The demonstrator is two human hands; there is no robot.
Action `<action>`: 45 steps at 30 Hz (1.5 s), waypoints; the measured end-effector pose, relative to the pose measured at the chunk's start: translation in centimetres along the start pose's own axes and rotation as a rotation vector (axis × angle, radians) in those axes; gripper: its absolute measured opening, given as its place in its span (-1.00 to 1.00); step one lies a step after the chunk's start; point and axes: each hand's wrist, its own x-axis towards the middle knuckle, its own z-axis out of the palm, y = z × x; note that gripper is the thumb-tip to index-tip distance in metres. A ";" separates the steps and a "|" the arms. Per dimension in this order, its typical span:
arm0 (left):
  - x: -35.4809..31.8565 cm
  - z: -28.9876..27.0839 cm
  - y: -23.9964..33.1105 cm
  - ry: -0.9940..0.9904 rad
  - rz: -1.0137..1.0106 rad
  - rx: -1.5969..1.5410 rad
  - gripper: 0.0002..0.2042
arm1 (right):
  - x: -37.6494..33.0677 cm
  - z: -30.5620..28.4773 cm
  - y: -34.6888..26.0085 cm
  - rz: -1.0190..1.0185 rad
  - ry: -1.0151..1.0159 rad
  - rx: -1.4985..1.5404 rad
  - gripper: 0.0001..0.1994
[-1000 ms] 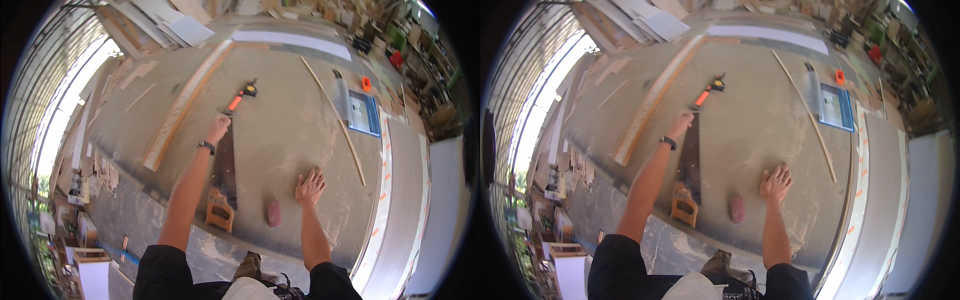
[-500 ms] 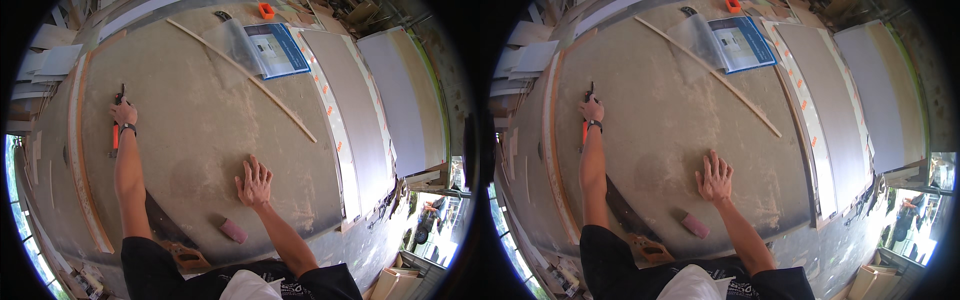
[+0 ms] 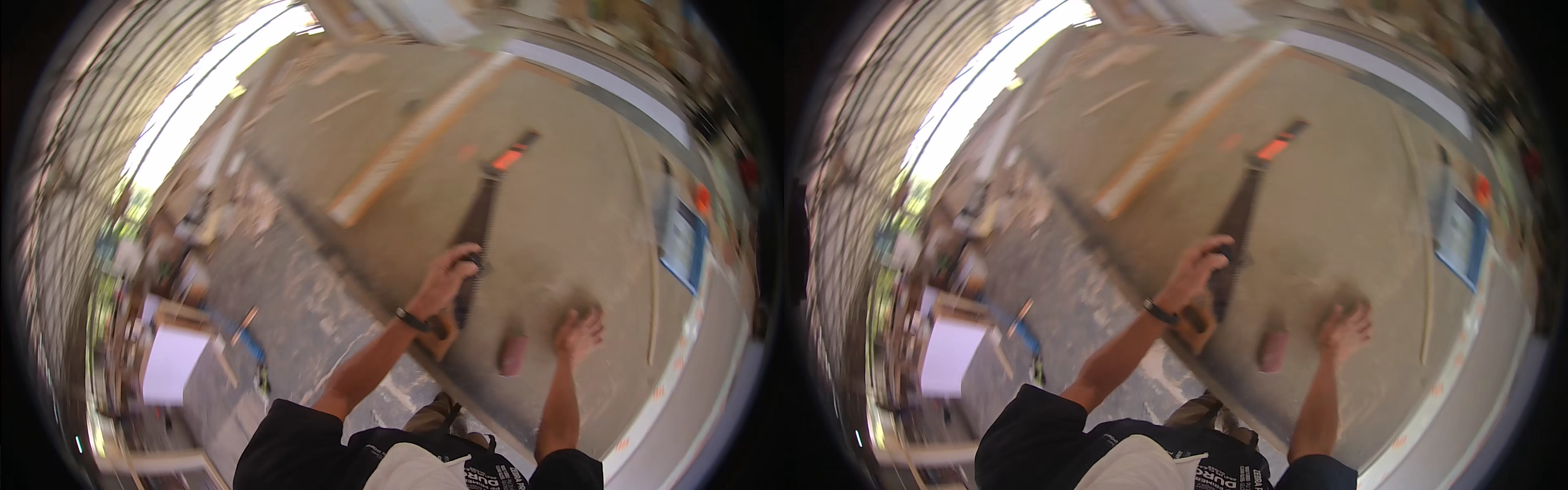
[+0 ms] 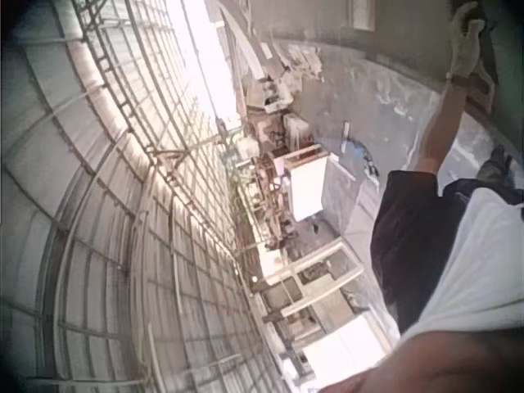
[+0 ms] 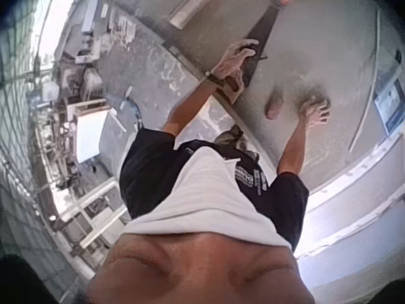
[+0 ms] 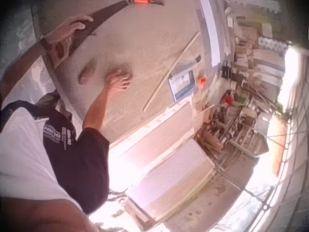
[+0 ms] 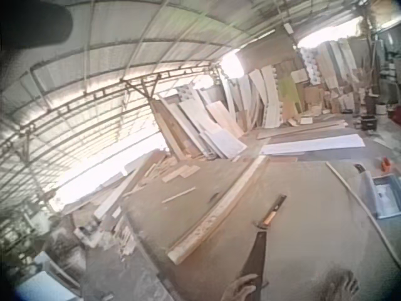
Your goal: The person lifts and rotates a large wooden furniture frame to position it upright. They then use a tape measure to measure the width and height of the wooden structure.
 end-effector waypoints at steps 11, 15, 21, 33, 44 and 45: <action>-62.9 -6.7 5.7 1.147 -0.136 -0.072 -0.55 | -2.5 8.5 -3.8 -0.575 0.599 0.325 -0.44; -77.7 -1.9 7.0 1.569 -0.253 -0.236 -0.53 | -9.0 4.3 -3.8 -0.773 0.475 0.741 -0.54; -84.8 -0.7 6.6 1.624 -0.219 -0.368 -0.57 | -38.5 -9.8 -13.7 -1.309 -0.321 1.380 -0.67; -108.5 -4.4 7.3 1.727 -0.239 0.059 -0.40 | -97.4 -32.1 -9.0 -2.188 -2.457 0.501 -0.20; -133.8 -12.7 6.5 2.145 -0.163 -0.068 -0.59 | -129.6 -35.3 -6.5 -2.393 -2.385 0.493 -0.46; -135.5 -14.2 6.4 2.162 -0.223 0.003 -0.59 | -131.7 -35.1 -7.0 -2.400 -2.331 0.506 -0.48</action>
